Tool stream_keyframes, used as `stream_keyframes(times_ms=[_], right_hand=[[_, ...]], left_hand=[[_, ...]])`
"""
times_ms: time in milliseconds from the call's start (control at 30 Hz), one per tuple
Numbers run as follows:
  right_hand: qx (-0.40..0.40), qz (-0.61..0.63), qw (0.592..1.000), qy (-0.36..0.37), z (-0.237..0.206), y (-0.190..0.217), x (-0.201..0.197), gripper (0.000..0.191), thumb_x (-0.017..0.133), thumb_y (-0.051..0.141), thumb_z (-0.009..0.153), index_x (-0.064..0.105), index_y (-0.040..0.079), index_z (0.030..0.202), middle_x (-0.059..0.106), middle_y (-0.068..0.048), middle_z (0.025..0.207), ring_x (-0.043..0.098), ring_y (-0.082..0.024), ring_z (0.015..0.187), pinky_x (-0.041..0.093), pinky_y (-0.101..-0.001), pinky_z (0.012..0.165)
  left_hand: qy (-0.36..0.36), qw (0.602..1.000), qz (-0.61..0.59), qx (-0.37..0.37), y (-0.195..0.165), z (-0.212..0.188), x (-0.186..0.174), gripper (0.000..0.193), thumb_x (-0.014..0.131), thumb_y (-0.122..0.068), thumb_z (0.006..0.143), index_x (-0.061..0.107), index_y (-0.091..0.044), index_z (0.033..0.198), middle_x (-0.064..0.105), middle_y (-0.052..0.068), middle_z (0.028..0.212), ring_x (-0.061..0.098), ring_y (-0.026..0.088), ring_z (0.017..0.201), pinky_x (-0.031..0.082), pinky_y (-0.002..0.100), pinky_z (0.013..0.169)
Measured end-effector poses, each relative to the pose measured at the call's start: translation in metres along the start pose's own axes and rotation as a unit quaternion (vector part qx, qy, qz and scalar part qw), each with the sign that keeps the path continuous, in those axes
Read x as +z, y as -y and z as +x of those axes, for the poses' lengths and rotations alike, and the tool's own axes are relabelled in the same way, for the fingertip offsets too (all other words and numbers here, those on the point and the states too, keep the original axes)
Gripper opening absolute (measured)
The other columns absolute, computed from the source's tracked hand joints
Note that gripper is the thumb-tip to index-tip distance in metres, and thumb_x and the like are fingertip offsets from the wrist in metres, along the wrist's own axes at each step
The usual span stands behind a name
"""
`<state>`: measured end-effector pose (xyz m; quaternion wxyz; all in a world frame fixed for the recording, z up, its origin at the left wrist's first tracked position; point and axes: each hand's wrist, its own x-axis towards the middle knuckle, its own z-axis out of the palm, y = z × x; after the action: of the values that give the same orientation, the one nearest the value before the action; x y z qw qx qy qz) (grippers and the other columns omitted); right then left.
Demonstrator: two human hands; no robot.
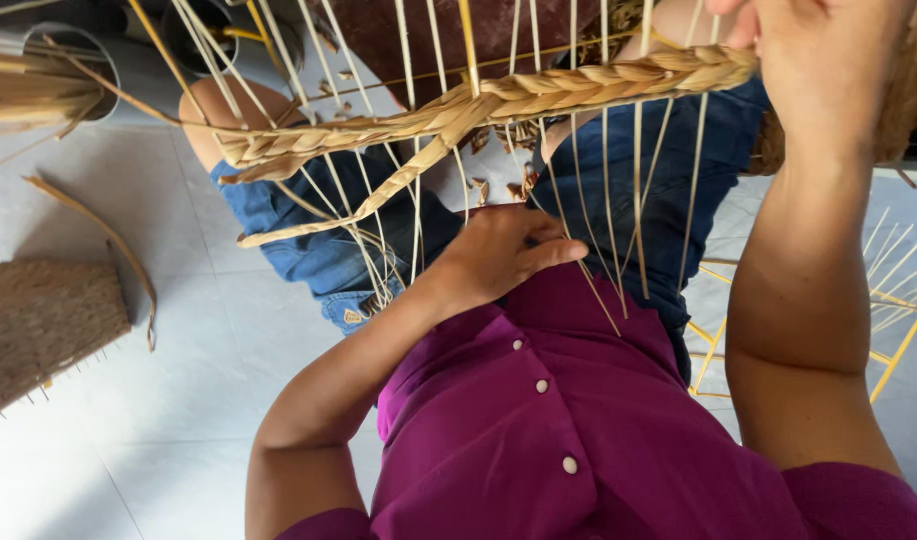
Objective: The person sits on the floor weaving a braided rim onto a basket frame, twisting and interlacing palm-leaf strips around the spokes. They cut a strip with scissors, continue braiding the rim, and use pliers to grip and tighten a strip before resuming weaving.
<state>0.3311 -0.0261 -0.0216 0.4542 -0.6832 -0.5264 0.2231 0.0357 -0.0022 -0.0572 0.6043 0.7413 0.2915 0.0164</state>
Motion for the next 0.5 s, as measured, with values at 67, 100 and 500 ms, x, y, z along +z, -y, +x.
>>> stream_keyframes(times_ms=[67, 100, 500], right_hand=[[0.014, 0.057, 0.998, 0.017, -0.011, 0.004, 0.018, 0.017, 0.052, -0.009, 0.112, 0.066, -0.005, 0.102, 0.075, -0.011, 0.094, 0.064, -0.010, 0.072, 0.048, -0.0214, 0.064], [0.021, 0.077, 0.997, 0.023, -0.014, 0.011, 0.028, 0.016, 0.055, -0.005, 0.115, 0.067, -0.004, 0.104, 0.074, -0.010, 0.094, 0.062, -0.009, 0.068, 0.047, -0.0210, 0.061], [-0.133, -0.022, 0.977, 0.166, 0.001, 0.066, 0.108, 0.010, 0.068, 0.000, 0.114, 0.072, -0.002, 0.122, 0.077, -0.011, 0.108, 0.078, -0.014, 0.088, 0.061, -0.0226, 0.071]], left_hand=[[-0.034, 0.999, 0.009, -0.034, 0.000, -0.032, -0.015, 0.042, 0.071, -0.047, 0.092, 0.080, -0.009, 0.106, 0.079, 0.009, 0.090, 0.076, 0.019, 0.073, 0.059, 0.032, 0.068], [-0.116, 0.991, 0.062, 0.022, -0.002, -0.039, -0.025, 0.035, 0.074, -0.040, 0.095, 0.076, -0.009, 0.109, 0.075, 0.008, 0.096, 0.074, 0.020, 0.079, 0.060, 0.033, 0.071], [-0.274, 0.841, 0.439, 0.159, -0.011, -0.019, -0.104, 0.029, 0.069, -0.005, 0.093, 0.065, -0.008, 0.122, 0.060, 0.007, 0.105, 0.067, 0.021, 0.088, 0.057, 0.033, 0.070]])
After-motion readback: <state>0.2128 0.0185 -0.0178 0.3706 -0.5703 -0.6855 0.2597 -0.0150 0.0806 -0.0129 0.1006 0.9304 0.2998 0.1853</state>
